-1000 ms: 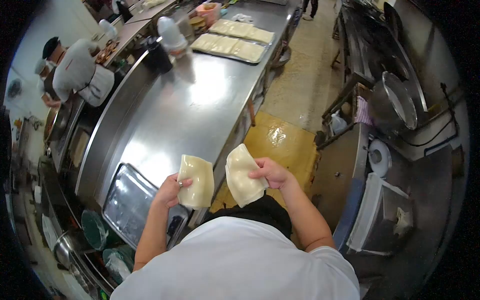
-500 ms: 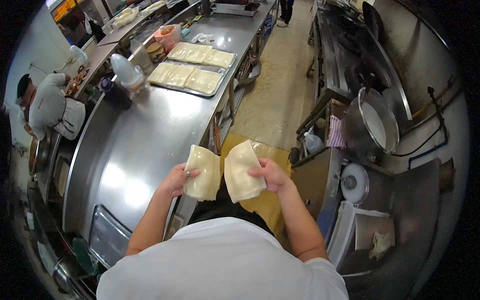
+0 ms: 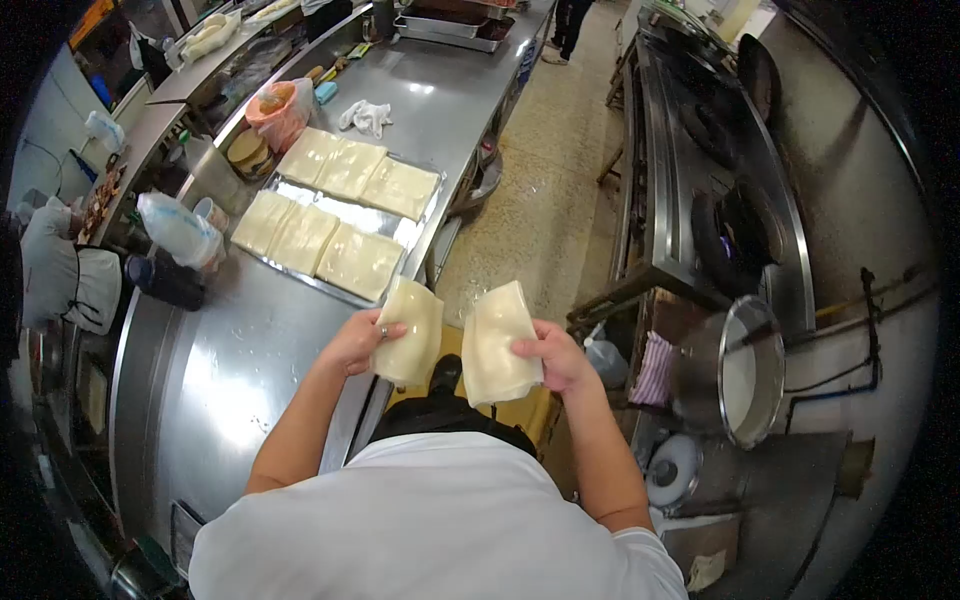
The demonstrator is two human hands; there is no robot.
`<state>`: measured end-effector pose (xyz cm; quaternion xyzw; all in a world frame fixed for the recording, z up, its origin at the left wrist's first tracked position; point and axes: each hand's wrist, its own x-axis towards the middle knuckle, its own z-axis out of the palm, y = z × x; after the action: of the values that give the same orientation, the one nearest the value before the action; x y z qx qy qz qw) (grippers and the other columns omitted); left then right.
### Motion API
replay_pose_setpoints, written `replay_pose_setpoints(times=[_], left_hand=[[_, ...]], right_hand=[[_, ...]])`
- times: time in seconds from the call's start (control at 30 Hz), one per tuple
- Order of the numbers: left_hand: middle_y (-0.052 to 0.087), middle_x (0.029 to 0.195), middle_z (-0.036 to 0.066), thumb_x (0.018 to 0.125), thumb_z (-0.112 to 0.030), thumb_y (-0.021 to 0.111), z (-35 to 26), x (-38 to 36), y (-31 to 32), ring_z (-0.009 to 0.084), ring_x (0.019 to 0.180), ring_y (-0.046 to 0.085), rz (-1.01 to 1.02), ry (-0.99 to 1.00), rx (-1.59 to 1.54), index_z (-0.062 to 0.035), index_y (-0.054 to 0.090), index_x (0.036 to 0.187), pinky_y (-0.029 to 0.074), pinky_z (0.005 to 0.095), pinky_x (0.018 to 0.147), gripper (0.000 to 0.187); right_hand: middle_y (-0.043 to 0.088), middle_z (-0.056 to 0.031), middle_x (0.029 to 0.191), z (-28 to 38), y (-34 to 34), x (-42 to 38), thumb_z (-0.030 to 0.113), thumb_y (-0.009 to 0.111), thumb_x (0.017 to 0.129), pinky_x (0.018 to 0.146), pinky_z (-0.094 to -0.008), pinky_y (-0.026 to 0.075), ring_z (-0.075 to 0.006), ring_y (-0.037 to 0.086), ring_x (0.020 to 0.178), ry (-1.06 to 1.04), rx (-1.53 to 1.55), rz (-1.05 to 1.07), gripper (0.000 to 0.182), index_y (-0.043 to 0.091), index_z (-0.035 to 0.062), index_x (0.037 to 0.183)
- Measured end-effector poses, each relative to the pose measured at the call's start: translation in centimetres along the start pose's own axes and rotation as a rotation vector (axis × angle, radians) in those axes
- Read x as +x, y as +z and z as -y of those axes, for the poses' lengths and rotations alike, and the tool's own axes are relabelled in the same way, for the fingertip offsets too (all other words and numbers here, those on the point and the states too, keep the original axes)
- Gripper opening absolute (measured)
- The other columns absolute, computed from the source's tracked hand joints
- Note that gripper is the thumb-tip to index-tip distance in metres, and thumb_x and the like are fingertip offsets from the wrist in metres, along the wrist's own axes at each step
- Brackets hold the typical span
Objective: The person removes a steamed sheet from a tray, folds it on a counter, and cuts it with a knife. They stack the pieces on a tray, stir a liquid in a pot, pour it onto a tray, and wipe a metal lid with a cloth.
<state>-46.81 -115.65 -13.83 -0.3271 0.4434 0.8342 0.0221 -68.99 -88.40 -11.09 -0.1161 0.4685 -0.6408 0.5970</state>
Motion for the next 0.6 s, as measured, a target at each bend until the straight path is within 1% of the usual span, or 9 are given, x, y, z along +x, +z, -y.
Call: replay_pose_setpoints(times=[0.17, 0.3, 0.47, 0.6], left_hand=[[0.072, 0.110, 0.014, 0.095, -0.004, 0.068, -7.7, 7.6, -1.3, 0.0254, 0.095, 0.074, -0.048, 0.024, 0.096, 0.0047, 0.066, 0.124, 0.062, 0.0413, 0.084, 0.030], [0.073, 0.110, 0.013, 0.093, -0.003, 0.070, -12.9, 13.1, -2.7, 0.0245, 0.094, 0.074, -0.098, 0.022, 0.142, 0.0039, 0.066, 0.126, 0.062, 0.0401, 0.083, 0.034], [0.074, 0.105, 0.012, 0.093, -0.004, 0.071, -17.2, 20.4, -4.9, 0.0224, 0.091, 0.073, -0.186, 0.034, 0.175, 0.0028, 0.068, 0.119, 0.063, 0.0406, 0.078, 0.027], [0.074, 0.105, 0.011, 0.093, -0.004, 0.072, -21.7, 23.6, -5.4, 0.0216, 0.093, 0.073, -0.211, -0.016, 0.113, 0.0026, 0.068, 0.120, 0.063, 0.0408, 0.083, 0.028]], right_hand=[[0.071, -0.0156, 0.119, 5.4, -2.2, 6.8, 0.004, 0.074, 0.088, 0.092, -0.0405, 0.059, -0.0261, 0.072, 0.104, -0.044, 0.035, -0.015, 0.048, 0.059, -0.0069, 0.132], [0.071, -0.0156, 0.119, 9.0, -4.9, 12.4, 0.003, 0.072, 0.088, 0.091, -0.0404, 0.059, -0.0262, 0.073, 0.101, -0.024, 0.048, 0.020, 0.047, 0.059, -0.0069, 0.132], [0.071, -0.0158, 0.119, 14.0, -9.4, 20.4, 0.003, 0.073, 0.087, 0.090, -0.0405, 0.060, -0.0259, 0.073, 0.102, 0.010, 0.007, 0.067, 0.047, 0.059, -0.0067, 0.131], [0.071, -0.0159, 0.118, 18.7, -12.9, 27.1, 0.004, 0.073, 0.087, 0.090, -0.0404, 0.060, -0.0258, 0.073, 0.102, 0.086, 0.001, 0.133, 0.047, 0.059, -0.0067, 0.131]])
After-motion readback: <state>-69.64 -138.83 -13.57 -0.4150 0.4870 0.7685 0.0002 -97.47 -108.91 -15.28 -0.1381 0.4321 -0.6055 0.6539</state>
